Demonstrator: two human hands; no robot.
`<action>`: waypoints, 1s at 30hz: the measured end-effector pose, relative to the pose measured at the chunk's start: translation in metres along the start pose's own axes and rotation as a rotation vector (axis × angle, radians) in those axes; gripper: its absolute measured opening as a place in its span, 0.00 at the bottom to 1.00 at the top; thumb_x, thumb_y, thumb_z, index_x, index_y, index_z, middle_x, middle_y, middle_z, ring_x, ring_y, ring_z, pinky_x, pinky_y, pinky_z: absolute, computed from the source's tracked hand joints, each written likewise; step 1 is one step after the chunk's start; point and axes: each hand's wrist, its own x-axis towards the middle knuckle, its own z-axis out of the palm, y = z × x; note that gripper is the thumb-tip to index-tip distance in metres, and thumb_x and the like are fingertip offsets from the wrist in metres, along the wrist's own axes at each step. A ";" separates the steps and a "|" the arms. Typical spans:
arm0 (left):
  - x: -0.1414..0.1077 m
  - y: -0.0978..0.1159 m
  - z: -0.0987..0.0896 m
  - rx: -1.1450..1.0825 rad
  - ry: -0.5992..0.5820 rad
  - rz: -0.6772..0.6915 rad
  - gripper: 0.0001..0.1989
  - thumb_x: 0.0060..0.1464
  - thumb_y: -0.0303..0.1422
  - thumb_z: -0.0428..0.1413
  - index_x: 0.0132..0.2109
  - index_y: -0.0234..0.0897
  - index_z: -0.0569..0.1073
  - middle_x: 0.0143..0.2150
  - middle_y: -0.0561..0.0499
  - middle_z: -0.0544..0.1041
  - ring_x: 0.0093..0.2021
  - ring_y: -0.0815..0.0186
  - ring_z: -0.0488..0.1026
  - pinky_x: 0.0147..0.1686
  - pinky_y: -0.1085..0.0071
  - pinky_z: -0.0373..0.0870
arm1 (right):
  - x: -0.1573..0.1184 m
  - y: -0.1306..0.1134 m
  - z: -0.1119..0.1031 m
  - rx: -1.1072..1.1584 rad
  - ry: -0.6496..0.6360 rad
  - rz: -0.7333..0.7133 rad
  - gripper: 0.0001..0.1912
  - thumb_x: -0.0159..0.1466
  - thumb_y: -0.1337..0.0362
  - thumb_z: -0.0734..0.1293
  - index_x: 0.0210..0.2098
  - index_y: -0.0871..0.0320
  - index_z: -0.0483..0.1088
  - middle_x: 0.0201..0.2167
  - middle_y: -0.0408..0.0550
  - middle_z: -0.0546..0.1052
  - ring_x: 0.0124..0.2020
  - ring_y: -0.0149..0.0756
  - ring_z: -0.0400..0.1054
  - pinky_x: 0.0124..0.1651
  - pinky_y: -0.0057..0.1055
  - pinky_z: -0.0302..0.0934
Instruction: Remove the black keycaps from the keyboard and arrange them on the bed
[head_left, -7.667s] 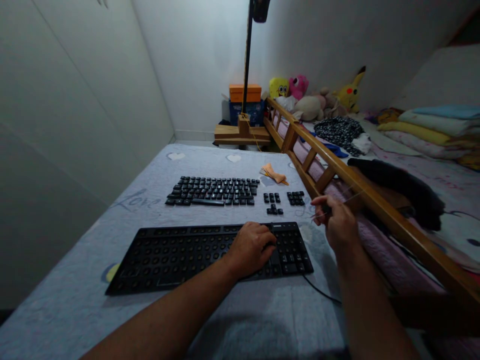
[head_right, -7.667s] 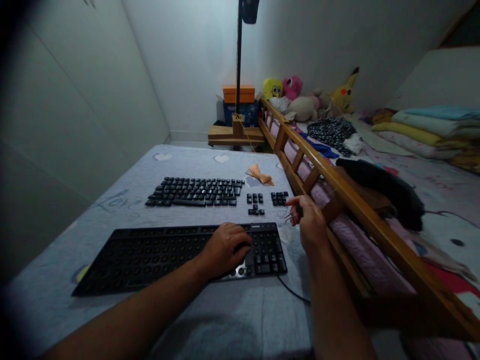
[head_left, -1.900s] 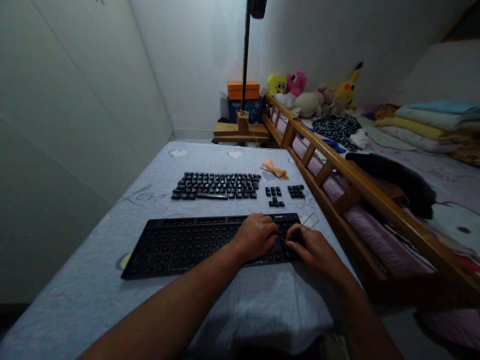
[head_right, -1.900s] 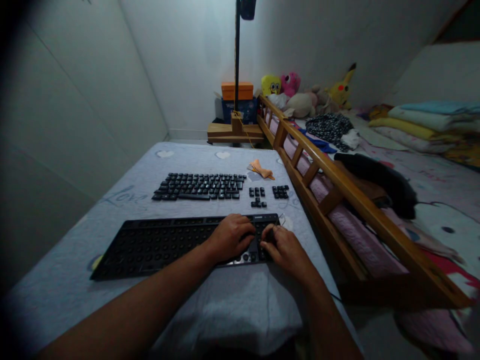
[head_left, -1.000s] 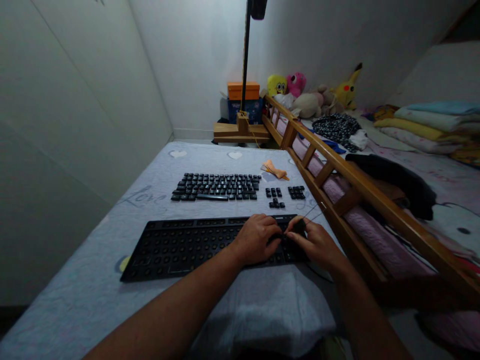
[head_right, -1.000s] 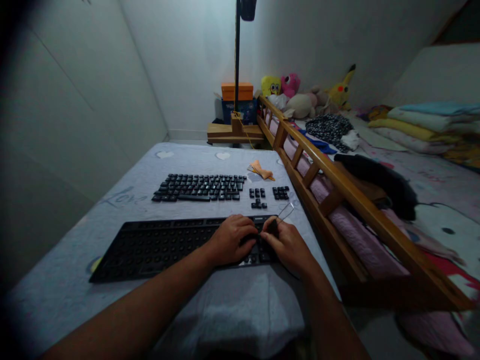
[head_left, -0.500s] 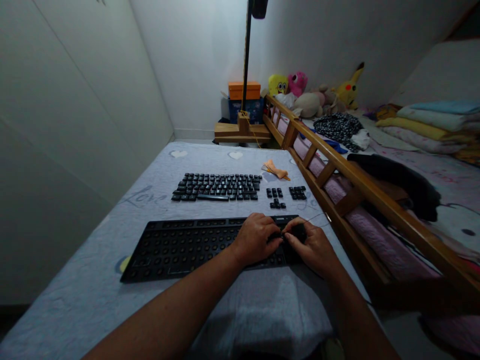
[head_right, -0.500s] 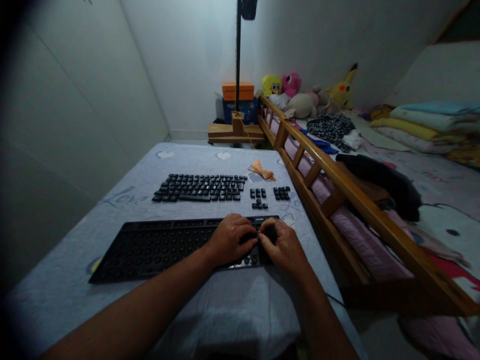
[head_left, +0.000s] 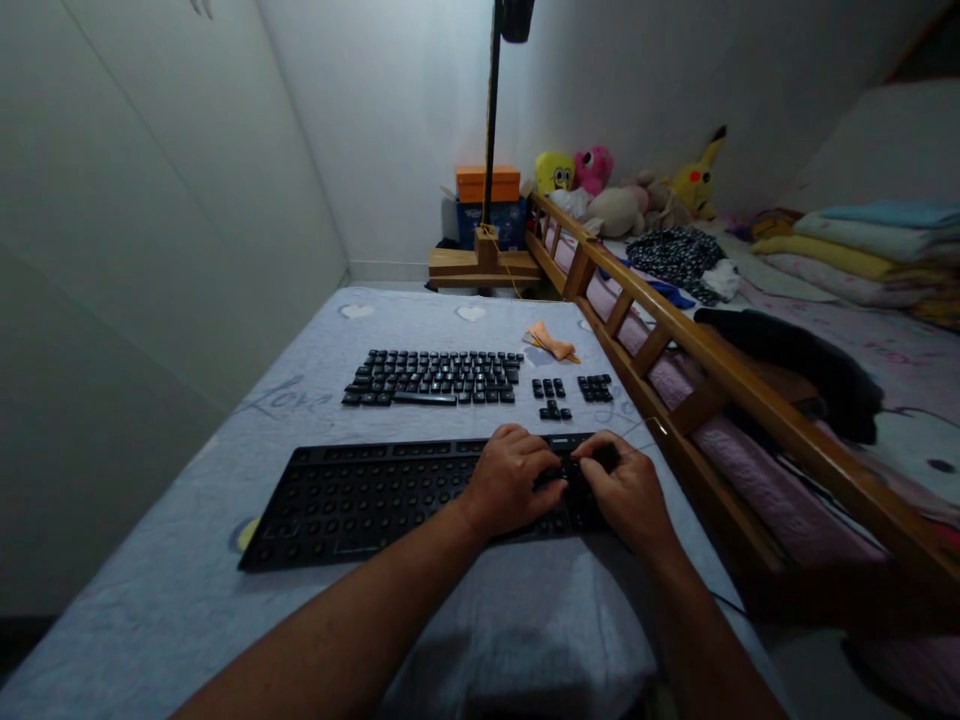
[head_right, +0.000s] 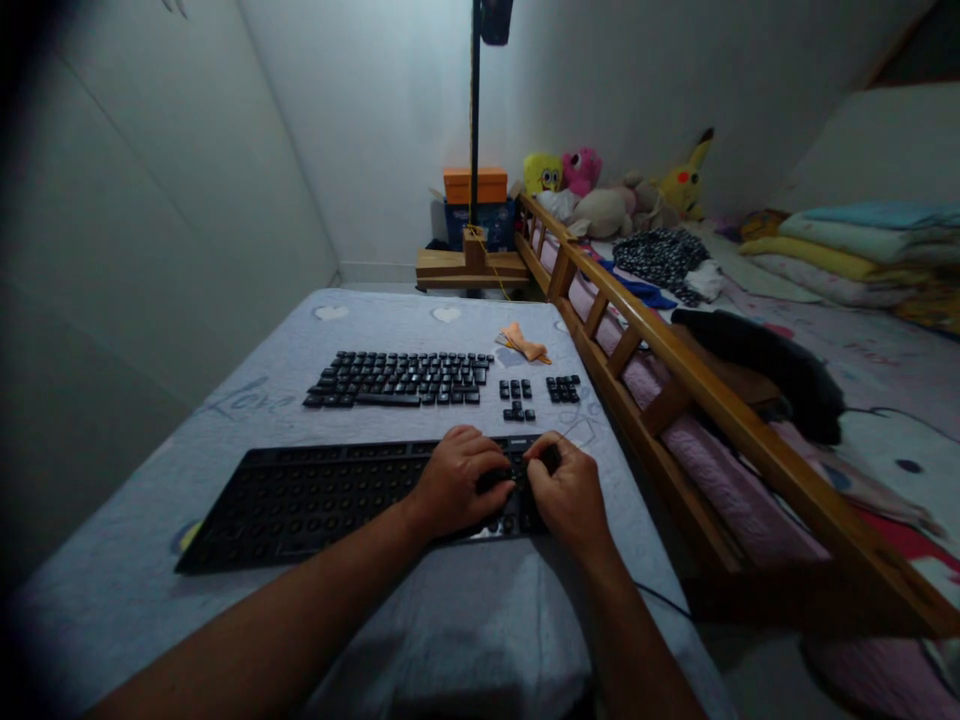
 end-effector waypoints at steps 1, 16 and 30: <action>0.000 0.000 0.000 -0.007 0.017 -0.003 0.07 0.55 0.36 0.58 0.37 0.38 0.77 0.36 0.48 0.79 0.38 0.61 0.72 0.45 0.60 0.65 | 0.001 0.001 -0.002 0.014 -0.009 -0.007 0.05 0.55 0.67 0.62 0.27 0.55 0.71 0.24 0.43 0.75 0.27 0.36 0.68 0.33 0.31 0.60; 0.000 0.002 -0.004 0.012 0.177 0.024 0.05 0.56 0.35 0.58 0.38 0.38 0.75 0.35 0.49 0.78 0.37 0.61 0.71 0.41 0.61 0.65 | 0.022 -0.008 -0.007 0.014 -0.326 -0.022 0.05 0.57 0.63 0.64 0.28 0.57 0.69 0.27 0.43 0.72 0.31 0.36 0.67 0.37 0.32 0.59; 0.000 0.001 -0.001 0.002 0.187 -0.058 0.11 0.57 0.30 0.57 0.48 0.38 0.73 0.46 0.47 0.77 0.47 0.58 0.71 0.50 0.59 0.66 | 0.070 0.036 -0.028 0.024 -0.078 0.075 0.12 0.53 0.55 0.69 0.29 0.58 0.75 0.27 0.44 0.76 0.31 0.37 0.68 0.37 0.32 0.60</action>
